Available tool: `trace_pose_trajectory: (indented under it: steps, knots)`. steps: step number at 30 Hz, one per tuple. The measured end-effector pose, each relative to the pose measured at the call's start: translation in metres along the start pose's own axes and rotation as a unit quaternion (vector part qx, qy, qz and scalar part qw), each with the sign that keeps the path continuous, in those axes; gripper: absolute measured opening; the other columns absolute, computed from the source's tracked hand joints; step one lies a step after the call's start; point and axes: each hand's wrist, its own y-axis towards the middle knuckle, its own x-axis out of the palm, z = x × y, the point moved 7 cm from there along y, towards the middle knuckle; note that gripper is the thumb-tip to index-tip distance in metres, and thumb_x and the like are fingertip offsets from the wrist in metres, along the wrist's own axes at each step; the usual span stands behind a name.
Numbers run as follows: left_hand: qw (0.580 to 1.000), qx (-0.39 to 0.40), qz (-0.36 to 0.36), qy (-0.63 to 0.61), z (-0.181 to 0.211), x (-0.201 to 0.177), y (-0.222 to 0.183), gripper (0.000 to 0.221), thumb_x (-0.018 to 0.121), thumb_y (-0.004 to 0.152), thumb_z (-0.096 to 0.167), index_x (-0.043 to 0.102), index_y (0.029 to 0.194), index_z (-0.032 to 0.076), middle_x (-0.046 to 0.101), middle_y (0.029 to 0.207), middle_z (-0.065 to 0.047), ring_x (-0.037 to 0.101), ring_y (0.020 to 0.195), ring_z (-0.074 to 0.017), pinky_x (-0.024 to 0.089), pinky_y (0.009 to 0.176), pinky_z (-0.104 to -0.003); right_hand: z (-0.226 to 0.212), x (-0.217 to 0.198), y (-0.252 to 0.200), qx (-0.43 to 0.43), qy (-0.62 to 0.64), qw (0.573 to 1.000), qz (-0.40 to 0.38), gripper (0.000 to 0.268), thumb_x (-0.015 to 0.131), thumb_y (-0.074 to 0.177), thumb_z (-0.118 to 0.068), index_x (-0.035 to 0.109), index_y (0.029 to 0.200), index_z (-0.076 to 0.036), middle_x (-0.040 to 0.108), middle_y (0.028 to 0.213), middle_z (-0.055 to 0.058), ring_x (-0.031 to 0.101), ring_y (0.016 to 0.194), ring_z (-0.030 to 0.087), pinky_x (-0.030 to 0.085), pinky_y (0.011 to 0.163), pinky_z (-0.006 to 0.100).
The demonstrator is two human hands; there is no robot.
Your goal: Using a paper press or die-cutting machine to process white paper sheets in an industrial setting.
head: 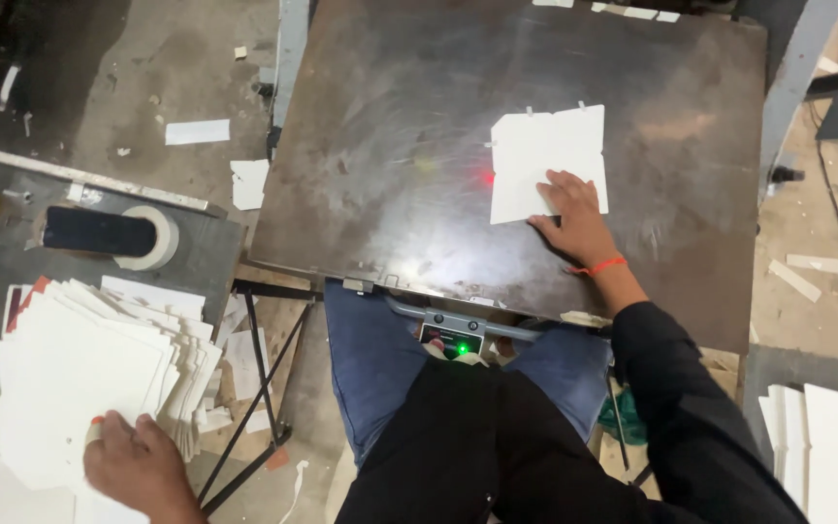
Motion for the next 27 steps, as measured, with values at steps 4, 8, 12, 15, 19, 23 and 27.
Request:
trace_pose_trajectory:
  steps: [4, 8, 12, 15, 19, 23, 27]
  knots:
    - [0.996, 0.051, -0.069, -0.021, 0.077, -0.005, 0.041, 0.024, 0.069, 0.099, 0.016, 0.072, 0.115, -0.001, 0.068, 0.118, -0.021, 0.06, 0.118, -0.0373, 0.045, 0.104, -0.048, 0.016, 0.016, 0.011, -0.008, -0.031, 0.999, -0.02, 0.041, 0.072, 0.092, -0.032, 0.07, 0.125, -0.007, 0.06, 0.142, 0.016, 0.049, 0.136, 0.036, 0.034, 0.111, 0.055]
    - [0.886, 0.222, -0.267, -0.308, 0.226, 0.033, 0.029, 0.024, 0.065, 0.094, 0.017, 0.074, 0.115, 0.008, 0.07, 0.116, -0.016, 0.065, 0.107, -0.0369, 0.05, 0.093, -0.044, 0.022, 0.018, 0.037, 0.001, -0.012, 0.999, -0.036, 0.032, 0.067, 0.1, -0.029, 0.07, 0.121, -0.006, 0.063, 0.129, 0.017, 0.055, 0.125, 0.038, 0.045, 0.11, 0.048]
    - [0.682, 0.429, -0.482, -0.344, 0.357, 0.101, -0.047, 0.042, 0.071, 0.089, 0.034, 0.07, 0.122, 0.007, 0.07, 0.118, -0.016, 0.064, 0.112, -0.0367, 0.05, 0.096, -0.045, 0.02, 0.008, 0.07, 0.101, -0.034, 0.993, -0.059, 0.037, 0.071, 0.095, -0.031, 0.069, 0.117, -0.002, 0.063, 0.123, 0.022, 0.057, 0.118, 0.041, 0.046, 0.102, 0.047]
    - [0.653, 0.468, -0.566, -0.185, 0.388, 0.174, -0.076, 0.047, 0.062, 0.092, 0.047, 0.074, 0.118, 0.01, 0.071, 0.121, -0.015, 0.065, 0.115, -0.0354, 0.049, 0.098, -0.048, 0.006, -0.006, 0.074, 0.018, 0.012, 0.999, 0.039, 0.04, 0.074, 0.099, -0.029, 0.067, 0.125, 0.0, 0.065, 0.129, 0.021, 0.057, 0.131, 0.041, 0.044, 0.112, 0.048]
    - [0.673, 0.459, -0.579, -0.011, 0.397, 0.251, -0.08, 0.057, 0.059, 0.088, 0.058, 0.077, 0.115, 0.011, 0.071, 0.123, -0.015, 0.063, 0.12, -0.0332, 0.042, 0.104, -0.053, -0.077, -0.13, -0.002, -0.016, -0.003, 0.982, 0.187, 0.03, 0.074, 0.098, -0.015, 0.069, 0.125, -0.003, 0.065, 0.141, 0.018, 0.057, 0.135, 0.039, 0.04, 0.117, 0.051]
    - [0.65, 0.448, -0.612, 0.045, 0.403, 0.232, -0.081, 0.066, 0.066, 0.079, 0.064, 0.076, 0.116, 0.011, 0.069, 0.123, -0.016, 0.062, 0.121, -0.0339, 0.032, 0.109, -0.06, 0.031, -0.17, -0.155, 0.142, -0.09, 0.957, 0.236, 0.023, 0.072, 0.095, -0.005, 0.07, 0.119, -0.002, 0.066, 0.134, 0.019, 0.058, 0.134, 0.038, 0.043, 0.119, 0.049]
    - [0.593, 0.457, -0.649, -0.136, 0.418, 0.198, -0.107, 0.061, 0.069, 0.076, 0.066, 0.079, 0.104, 0.013, 0.076, 0.101, -0.017, 0.072, 0.094, -0.0341, 0.052, 0.081, -0.041, 0.211, -0.16, -0.458, 0.369, -0.266, 0.855, 0.25, 0.031, 0.066, 0.1, -0.018, 0.065, 0.121, 0.005, 0.063, 0.125, 0.023, 0.055, 0.122, 0.04, 0.042, 0.118, 0.048]
